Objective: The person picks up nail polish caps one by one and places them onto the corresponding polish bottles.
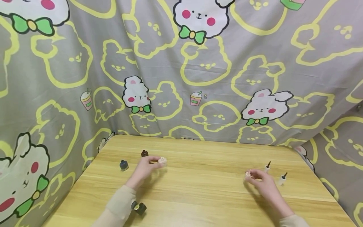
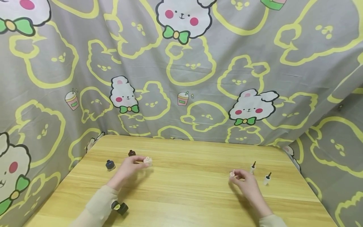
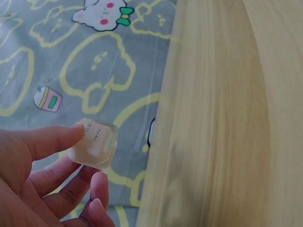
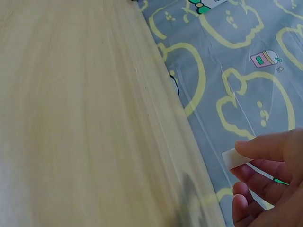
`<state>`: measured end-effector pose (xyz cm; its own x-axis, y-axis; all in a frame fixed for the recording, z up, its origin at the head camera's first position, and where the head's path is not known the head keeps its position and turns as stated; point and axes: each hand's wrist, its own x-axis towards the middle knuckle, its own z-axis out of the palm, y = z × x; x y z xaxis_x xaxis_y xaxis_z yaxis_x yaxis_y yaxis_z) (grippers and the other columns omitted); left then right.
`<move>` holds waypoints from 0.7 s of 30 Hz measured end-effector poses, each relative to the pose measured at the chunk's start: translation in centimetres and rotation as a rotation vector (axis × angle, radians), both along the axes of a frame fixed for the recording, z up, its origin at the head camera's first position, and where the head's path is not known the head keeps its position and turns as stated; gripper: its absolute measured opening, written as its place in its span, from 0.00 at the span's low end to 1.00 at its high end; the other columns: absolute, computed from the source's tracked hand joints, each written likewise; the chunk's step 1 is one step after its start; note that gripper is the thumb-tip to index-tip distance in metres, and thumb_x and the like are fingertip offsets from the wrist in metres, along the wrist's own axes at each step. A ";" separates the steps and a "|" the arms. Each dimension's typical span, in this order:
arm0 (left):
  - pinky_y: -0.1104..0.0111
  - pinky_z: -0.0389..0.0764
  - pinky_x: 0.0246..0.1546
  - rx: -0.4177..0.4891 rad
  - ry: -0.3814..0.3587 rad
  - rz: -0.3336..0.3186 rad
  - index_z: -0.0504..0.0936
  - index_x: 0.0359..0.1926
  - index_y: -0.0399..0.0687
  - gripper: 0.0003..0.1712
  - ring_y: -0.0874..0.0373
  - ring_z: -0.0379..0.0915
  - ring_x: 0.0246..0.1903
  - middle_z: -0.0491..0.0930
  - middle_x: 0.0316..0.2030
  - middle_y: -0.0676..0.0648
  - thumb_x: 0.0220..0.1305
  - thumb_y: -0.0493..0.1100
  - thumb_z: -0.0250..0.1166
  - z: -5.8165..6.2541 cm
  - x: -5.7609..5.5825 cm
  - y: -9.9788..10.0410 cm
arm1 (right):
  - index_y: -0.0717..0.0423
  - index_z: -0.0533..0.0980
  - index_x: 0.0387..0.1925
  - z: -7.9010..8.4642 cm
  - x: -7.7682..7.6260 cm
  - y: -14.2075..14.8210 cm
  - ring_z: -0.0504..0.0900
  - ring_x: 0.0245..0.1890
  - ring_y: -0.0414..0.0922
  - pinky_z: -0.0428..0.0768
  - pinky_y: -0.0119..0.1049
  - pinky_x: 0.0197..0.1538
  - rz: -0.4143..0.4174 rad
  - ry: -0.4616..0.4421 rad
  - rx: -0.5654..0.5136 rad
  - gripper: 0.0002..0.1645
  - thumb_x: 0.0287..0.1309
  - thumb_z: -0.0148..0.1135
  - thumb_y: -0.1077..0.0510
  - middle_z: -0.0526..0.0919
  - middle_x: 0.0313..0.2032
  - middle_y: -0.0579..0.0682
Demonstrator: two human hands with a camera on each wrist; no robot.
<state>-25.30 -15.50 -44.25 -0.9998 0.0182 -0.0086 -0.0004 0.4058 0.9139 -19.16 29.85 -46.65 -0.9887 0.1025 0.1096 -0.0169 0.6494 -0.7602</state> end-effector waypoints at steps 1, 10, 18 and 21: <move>0.64 0.79 0.39 0.006 0.005 -0.004 0.84 0.48 0.37 0.19 0.57 0.77 0.36 0.85 0.42 0.43 0.53 0.38 0.72 0.1 0.0 0.2 | 0.61 0.79 0.50 0.1 0.0 -0.2 0.74 0.36 0.28 0.75 0.28 0.40 0.003 0.004 0.002 0.22 0.57 0.68 0.53 0.86 0.41 0.56; 0.67 0.79 0.37 0.030 0.016 -0.042 0.85 0.46 0.38 0.18 0.59 0.77 0.33 0.85 0.42 0.42 0.52 0.36 0.72 0.6 -0.1 1.6 | 0.63 0.80 0.48 0.8 -0.4 -1.5 0.74 0.34 0.28 0.74 0.28 0.40 0.041 0.048 0.010 0.20 0.57 0.68 0.55 0.86 0.38 0.54; 0.69 0.78 0.38 0.016 0.032 -0.077 0.85 0.45 0.38 0.17 0.60 0.77 0.33 0.85 0.41 0.42 0.52 0.37 0.73 0.6 -0.3 2.9 | 0.63 0.80 0.46 1.0 -0.8 -2.9 0.75 0.33 0.28 0.75 0.28 0.39 0.060 0.084 -0.019 0.18 0.55 0.69 0.59 0.86 0.36 0.54; 0.70 0.78 0.37 0.023 0.032 -0.088 0.85 0.45 0.38 0.17 0.60 0.77 0.33 0.85 0.41 0.42 0.52 0.37 0.72 0.7 -0.3 3.5 | 0.63 0.80 0.45 1.0 -0.9 -3.3 0.75 0.33 0.27 0.76 0.27 0.39 0.061 0.101 -0.023 0.17 0.55 0.69 0.59 0.86 0.36 0.54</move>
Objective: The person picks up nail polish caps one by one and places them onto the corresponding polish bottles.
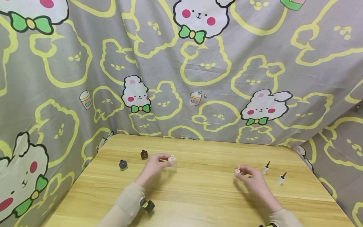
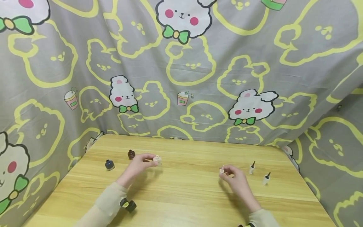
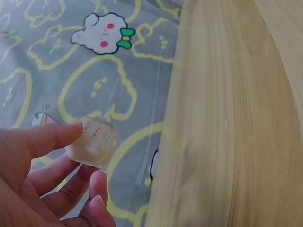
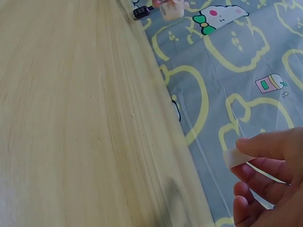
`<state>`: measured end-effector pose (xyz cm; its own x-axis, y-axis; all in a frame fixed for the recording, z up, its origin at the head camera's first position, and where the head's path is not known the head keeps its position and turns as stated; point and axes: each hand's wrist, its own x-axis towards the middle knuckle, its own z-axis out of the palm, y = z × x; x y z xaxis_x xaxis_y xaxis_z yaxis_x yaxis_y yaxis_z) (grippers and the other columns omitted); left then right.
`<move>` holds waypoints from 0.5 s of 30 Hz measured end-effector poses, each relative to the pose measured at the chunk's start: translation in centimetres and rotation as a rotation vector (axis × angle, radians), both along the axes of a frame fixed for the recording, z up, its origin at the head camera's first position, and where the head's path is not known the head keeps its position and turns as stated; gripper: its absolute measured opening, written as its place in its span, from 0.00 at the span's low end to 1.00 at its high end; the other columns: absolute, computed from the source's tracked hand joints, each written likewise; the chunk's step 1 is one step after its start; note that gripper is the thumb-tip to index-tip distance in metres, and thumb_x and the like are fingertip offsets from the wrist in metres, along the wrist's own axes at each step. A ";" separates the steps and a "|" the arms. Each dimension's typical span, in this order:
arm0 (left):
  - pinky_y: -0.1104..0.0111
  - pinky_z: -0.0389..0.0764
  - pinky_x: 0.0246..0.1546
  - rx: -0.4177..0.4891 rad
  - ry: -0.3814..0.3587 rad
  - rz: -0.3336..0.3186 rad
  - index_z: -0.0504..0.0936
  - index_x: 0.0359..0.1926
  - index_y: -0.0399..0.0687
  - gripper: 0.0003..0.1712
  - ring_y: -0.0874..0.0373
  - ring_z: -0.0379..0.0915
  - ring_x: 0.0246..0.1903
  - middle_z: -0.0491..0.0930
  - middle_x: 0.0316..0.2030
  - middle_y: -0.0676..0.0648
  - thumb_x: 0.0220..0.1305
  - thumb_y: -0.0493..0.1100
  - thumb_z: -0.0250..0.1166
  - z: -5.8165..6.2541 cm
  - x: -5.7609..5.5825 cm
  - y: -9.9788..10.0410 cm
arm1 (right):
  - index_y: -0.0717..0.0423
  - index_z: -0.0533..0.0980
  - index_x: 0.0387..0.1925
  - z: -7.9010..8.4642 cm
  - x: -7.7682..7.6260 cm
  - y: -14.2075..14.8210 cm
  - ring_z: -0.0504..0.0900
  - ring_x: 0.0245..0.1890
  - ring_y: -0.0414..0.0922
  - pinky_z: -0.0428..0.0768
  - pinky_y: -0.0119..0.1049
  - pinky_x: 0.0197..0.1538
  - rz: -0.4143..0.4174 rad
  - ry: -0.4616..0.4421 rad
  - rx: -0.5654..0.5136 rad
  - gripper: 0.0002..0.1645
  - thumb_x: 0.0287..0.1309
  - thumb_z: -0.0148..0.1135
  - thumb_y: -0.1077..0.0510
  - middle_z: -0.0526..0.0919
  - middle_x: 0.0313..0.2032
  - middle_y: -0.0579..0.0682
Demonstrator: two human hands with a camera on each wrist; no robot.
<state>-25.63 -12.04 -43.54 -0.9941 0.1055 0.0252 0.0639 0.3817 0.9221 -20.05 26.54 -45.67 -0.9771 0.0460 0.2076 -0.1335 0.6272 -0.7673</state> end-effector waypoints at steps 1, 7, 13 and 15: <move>0.70 0.78 0.37 0.000 0.003 -0.002 0.85 0.45 0.38 0.17 0.60 0.78 0.33 0.85 0.41 0.42 0.52 0.37 0.72 0.0 0.0 0.2 | 0.63 0.80 0.45 0.0 -0.1 -0.1 0.75 0.33 0.27 0.76 0.27 0.39 0.001 0.005 -0.002 0.16 0.55 0.69 0.60 0.87 0.36 0.54; 0.71 0.78 0.37 0.004 0.005 -0.009 0.84 0.46 0.37 0.18 0.61 0.78 0.32 0.85 0.41 0.42 0.52 0.36 0.72 0.1 -0.2 1.0 | 0.62 0.81 0.44 0.1 -0.3 -0.8 0.75 0.34 0.26 0.76 0.26 0.40 0.003 0.012 -0.007 0.16 0.56 0.69 0.59 0.86 0.36 0.52; 0.70 0.79 0.38 0.020 0.011 -0.036 0.84 0.46 0.37 0.18 0.60 0.78 0.33 0.84 0.41 0.41 0.53 0.37 0.72 0.3 -0.3 1.7 | 0.61 0.81 0.43 0.2 -0.6 -1.5 0.74 0.33 0.26 0.75 0.26 0.38 0.004 0.019 -0.029 0.14 0.55 0.69 0.59 0.85 0.35 0.51; 0.69 0.80 0.39 0.027 0.021 -0.052 0.84 0.47 0.37 0.18 0.60 0.78 0.33 0.84 0.41 0.41 0.53 0.37 0.72 0.3 -0.3 1.9 | 0.60 0.81 0.42 0.2 -0.7 -1.7 0.74 0.33 0.26 0.75 0.26 0.37 0.006 0.027 -0.021 0.14 0.55 0.69 0.59 0.85 0.35 0.51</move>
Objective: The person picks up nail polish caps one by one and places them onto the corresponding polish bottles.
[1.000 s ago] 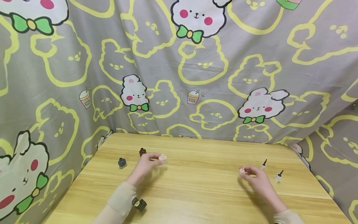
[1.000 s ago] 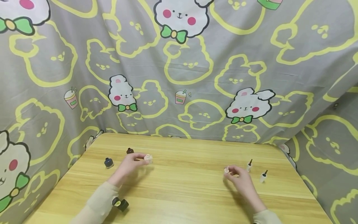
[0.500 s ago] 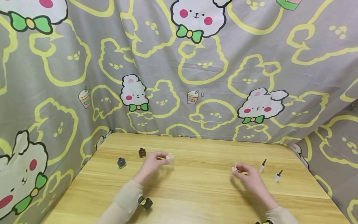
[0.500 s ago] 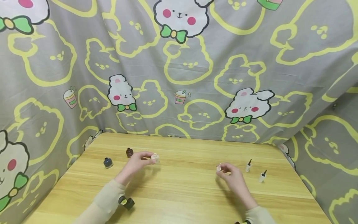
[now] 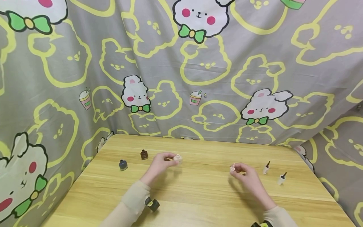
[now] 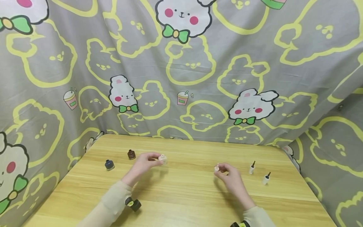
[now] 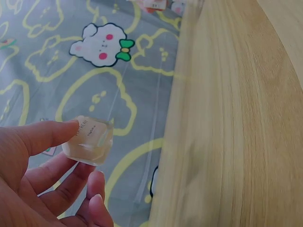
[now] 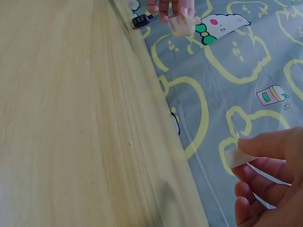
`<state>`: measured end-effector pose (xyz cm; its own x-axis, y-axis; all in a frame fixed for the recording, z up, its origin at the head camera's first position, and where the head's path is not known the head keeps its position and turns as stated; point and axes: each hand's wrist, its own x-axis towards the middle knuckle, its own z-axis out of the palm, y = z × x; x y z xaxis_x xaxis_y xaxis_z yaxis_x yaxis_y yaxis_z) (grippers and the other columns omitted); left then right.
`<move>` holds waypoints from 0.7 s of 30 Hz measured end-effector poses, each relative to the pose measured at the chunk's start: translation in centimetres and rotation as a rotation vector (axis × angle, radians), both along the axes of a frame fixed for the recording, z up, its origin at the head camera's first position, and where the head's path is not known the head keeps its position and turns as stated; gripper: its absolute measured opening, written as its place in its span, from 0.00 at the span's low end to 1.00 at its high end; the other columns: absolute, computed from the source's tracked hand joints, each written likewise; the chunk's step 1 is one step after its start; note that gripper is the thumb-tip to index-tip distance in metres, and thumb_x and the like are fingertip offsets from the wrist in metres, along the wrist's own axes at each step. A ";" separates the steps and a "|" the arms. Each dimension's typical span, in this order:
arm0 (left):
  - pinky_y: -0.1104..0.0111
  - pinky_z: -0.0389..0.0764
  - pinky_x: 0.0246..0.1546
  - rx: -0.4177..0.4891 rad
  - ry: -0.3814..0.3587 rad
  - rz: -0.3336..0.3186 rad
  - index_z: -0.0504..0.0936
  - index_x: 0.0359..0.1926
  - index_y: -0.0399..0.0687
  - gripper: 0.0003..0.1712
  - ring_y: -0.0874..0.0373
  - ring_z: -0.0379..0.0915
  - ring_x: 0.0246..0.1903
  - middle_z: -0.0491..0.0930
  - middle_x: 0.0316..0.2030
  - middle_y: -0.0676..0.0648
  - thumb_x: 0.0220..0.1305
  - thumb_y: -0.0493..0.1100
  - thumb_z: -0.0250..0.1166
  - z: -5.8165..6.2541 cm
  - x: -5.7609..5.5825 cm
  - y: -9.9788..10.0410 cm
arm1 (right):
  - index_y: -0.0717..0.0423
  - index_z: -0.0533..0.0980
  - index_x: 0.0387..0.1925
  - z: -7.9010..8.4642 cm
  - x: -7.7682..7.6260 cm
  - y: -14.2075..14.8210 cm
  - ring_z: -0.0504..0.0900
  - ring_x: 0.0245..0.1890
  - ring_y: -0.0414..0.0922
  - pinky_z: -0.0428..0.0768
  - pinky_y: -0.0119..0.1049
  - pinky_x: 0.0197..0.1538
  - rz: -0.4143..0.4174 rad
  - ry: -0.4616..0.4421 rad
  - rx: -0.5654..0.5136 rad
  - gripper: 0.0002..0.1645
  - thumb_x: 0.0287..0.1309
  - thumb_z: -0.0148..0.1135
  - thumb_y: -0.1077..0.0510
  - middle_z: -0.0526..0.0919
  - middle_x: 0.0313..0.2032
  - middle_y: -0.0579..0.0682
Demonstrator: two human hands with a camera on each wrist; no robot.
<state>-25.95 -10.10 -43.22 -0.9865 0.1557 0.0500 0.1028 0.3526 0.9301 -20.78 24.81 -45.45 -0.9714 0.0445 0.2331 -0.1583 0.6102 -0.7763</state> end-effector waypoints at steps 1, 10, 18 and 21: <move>0.69 0.80 0.39 0.002 0.007 -0.007 0.84 0.46 0.37 0.18 0.60 0.78 0.33 0.84 0.41 0.41 0.53 0.38 0.72 0.0 0.0 0.1 | 0.60 0.82 0.42 0.0 0.0 -0.1 0.74 0.33 0.26 0.75 0.26 0.37 0.002 0.006 0.005 0.13 0.55 0.69 0.59 0.85 0.35 0.51; 0.70 0.80 0.39 0.012 0.036 -0.058 0.84 0.47 0.37 0.19 0.61 0.78 0.33 0.84 0.40 0.40 0.54 0.39 0.72 -0.1 -0.2 1.1 | 0.60 0.82 0.42 0.4 -0.5 -1.0 0.76 0.35 0.30 0.75 0.26 0.38 0.000 -0.005 0.023 0.13 0.55 0.69 0.59 0.86 0.36 0.51; 0.71 0.79 0.38 0.029 0.012 -0.078 0.84 0.48 0.37 0.20 0.62 0.77 0.33 0.84 0.41 0.40 0.53 0.38 0.73 0.0 -0.4 2.4 | 0.59 0.81 0.42 0.9 -0.5 -1.9 0.79 0.37 0.34 0.74 0.27 0.39 0.004 -0.040 0.020 0.13 0.56 0.69 0.58 0.87 0.38 0.52; 0.72 0.79 0.37 0.018 0.023 -0.090 0.83 0.48 0.36 0.20 0.63 0.77 0.32 0.85 0.40 0.40 0.53 0.38 0.72 0.0 -0.4 2.8 | 0.59 0.81 0.42 1.0 -0.7 -2.2 0.81 0.38 0.35 0.74 0.27 0.40 0.004 -0.051 0.014 0.13 0.55 0.70 0.57 0.87 0.39 0.53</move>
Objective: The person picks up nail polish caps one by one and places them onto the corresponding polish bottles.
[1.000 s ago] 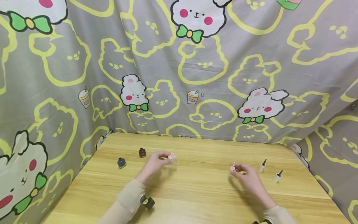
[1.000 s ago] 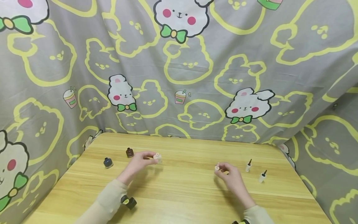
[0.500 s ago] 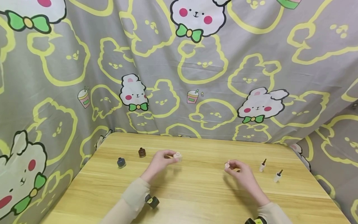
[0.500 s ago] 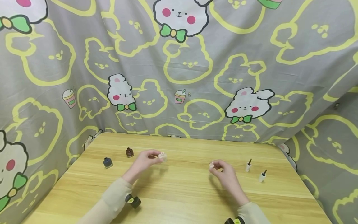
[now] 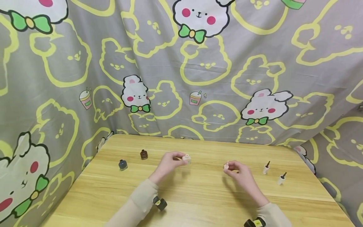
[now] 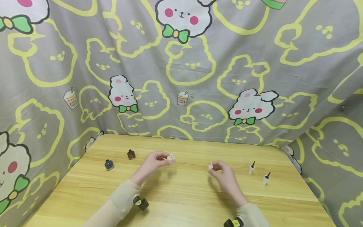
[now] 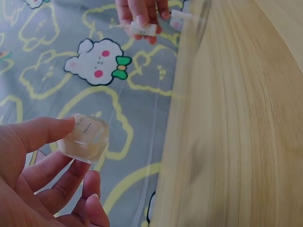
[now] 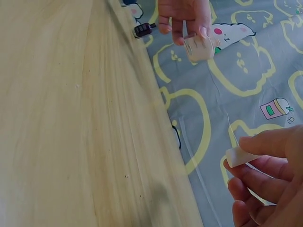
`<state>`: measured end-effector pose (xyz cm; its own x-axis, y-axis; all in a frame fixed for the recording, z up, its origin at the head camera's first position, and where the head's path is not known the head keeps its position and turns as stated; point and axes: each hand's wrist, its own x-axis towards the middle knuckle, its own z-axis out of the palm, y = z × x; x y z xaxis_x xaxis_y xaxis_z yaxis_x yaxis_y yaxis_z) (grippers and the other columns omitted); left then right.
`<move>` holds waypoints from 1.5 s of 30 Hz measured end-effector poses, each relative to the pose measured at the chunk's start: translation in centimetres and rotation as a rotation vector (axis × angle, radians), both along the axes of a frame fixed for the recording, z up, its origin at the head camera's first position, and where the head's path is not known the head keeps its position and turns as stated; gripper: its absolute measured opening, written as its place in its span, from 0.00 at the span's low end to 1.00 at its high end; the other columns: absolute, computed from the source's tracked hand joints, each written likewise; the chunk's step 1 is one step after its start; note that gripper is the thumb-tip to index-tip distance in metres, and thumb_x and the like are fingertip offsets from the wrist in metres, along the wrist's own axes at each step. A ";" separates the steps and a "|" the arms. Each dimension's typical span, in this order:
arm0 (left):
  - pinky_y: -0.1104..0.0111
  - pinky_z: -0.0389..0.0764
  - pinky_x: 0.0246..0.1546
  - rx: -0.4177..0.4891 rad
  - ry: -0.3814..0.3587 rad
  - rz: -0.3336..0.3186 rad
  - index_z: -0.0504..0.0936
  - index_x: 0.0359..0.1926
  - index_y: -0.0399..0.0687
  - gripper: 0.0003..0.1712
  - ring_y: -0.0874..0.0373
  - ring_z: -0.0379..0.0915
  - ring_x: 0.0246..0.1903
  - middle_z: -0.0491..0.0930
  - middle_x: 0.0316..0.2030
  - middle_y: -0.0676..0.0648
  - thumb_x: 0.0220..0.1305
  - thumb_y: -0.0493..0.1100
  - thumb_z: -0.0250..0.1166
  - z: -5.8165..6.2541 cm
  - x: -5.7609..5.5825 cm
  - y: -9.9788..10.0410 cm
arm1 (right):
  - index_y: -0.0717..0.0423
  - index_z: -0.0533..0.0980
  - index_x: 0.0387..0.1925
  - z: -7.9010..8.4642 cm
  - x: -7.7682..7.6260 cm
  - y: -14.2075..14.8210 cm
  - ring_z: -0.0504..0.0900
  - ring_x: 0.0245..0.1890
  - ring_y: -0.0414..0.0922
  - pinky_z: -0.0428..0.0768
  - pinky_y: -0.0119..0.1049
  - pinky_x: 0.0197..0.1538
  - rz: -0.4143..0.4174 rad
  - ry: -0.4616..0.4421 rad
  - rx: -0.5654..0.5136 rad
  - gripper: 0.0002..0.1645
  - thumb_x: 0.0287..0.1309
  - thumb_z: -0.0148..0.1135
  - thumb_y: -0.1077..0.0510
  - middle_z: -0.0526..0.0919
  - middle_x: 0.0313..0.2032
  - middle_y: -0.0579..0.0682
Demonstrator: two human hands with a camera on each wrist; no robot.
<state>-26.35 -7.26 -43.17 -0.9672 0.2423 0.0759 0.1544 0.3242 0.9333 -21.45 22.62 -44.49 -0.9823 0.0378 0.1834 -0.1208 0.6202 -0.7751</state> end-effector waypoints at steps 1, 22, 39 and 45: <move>0.72 0.79 0.37 -0.004 0.004 -0.005 0.84 0.48 0.36 0.20 0.63 0.77 0.32 0.85 0.40 0.40 0.53 0.39 0.72 0.0 0.0 0.2 | 0.59 0.81 0.42 0.0 -0.1 -0.1 0.82 0.38 0.36 0.75 0.28 0.41 0.001 0.001 -0.001 0.13 0.55 0.70 0.58 0.88 0.38 0.53; 0.72 0.77 0.34 -0.051 0.048 -0.068 0.86 0.44 0.42 0.17 0.63 0.76 0.30 0.85 0.40 0.43 0.52 0.41 0.73 0.1 0.3 3.5 | 0.58 0.82 0.40 0.5 -0.3 -1.1 0.76 0.34 0.31 0.73 0.27 0.38 0.019 0.056 -0.030 0.10 0.55 0.70 0.59 0.86 0.34 0.50; 0.76 0.72 0.28 -0.018 0.051 -0.095 0.87 0.41 0.42 0.14 0.59 0.73 0.28 0.84 0.37 0.46 0.51 0.40 0.73 -1.1 1.3 5.2 | 0.58 0.83 0.44 0.9 0.1 -0.9 0.73 0.32 0.28 0.74 0.27 0.33 0.062 0.190 -0.018 0.13 0.56 0.69 0.59 0.83 0.33 0.48; 0.76 0.72 0.26 -0.023 0.049 -0.111 0.86 0.41 0.43 0.14 0.64 0.71 0.26 0.84 0.36 0.47 0.50 0.40 0.73 -1.3 1.6 5.4 | 0.56 0.82 0.41 1.2 0.3 -1.1 0.74 0.32 0.29 0.74 0.28 0.33 0.071 0.231 -0.003 0.13 0.53 0.71 0.59 0.83 0.30 0.45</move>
